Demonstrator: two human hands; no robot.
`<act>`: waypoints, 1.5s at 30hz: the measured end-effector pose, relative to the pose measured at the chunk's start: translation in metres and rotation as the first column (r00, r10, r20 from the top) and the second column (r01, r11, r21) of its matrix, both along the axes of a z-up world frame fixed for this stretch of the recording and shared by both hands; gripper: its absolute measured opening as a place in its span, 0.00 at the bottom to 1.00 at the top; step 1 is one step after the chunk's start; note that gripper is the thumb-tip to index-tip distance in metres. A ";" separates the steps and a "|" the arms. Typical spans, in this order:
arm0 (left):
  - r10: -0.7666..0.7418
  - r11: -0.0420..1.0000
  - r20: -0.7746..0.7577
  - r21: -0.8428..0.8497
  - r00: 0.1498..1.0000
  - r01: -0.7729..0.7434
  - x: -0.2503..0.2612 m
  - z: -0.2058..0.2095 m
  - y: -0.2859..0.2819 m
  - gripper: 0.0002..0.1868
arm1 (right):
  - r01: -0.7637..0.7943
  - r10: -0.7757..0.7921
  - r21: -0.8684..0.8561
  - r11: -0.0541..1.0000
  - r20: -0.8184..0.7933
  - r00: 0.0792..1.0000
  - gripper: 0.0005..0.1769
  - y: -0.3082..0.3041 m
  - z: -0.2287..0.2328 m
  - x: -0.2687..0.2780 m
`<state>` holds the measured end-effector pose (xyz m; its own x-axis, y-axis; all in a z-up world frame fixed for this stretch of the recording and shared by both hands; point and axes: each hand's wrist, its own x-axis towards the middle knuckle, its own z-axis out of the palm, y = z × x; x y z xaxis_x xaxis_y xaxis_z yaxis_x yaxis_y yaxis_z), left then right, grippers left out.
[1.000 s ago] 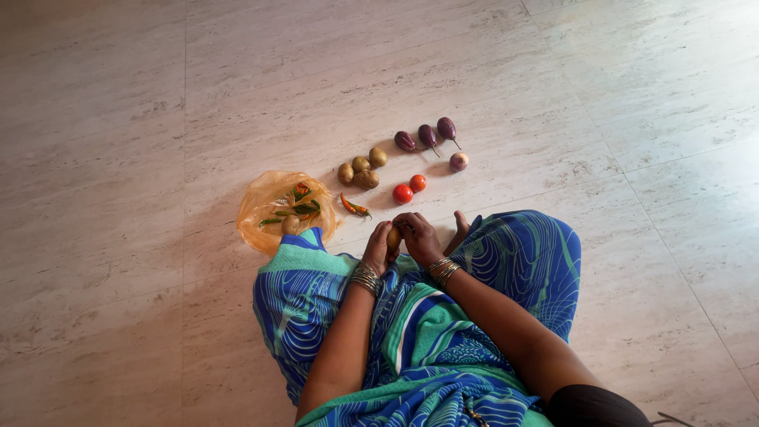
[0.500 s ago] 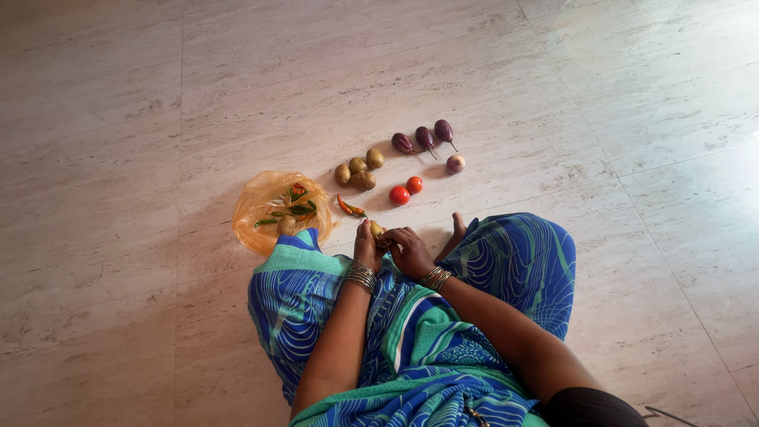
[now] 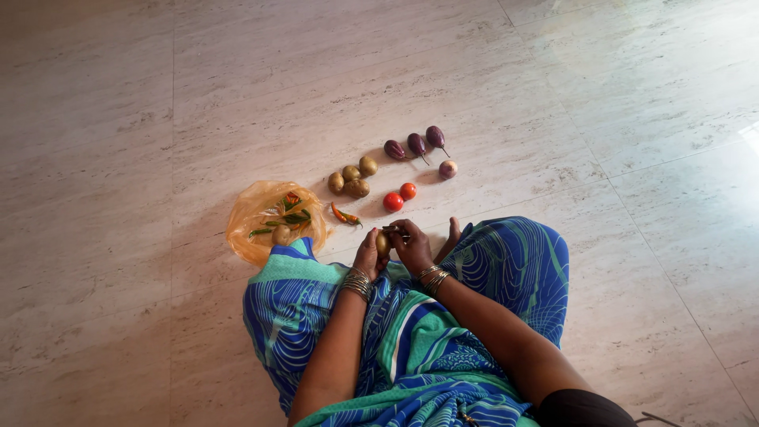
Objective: The person sits on the floor and peels potatoes using a small knife. They handle the potatoes one at a time, removing the skin and placing the peeled items into a plastic bag. Other vegetables like eggplants, tomatoes, and chilies are visible on the floor nearby.
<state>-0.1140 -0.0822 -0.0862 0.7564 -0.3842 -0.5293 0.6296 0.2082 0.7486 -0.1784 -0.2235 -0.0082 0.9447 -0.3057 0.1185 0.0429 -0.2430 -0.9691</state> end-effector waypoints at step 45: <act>0.169 0.985 0.011 -0.047 0.986 -0.168 0.006 0.005 -0.002 0.28 | -0.124 0.160 -0.245 0.961 0.133 0.978 0.14 0.005 0.013 -0.005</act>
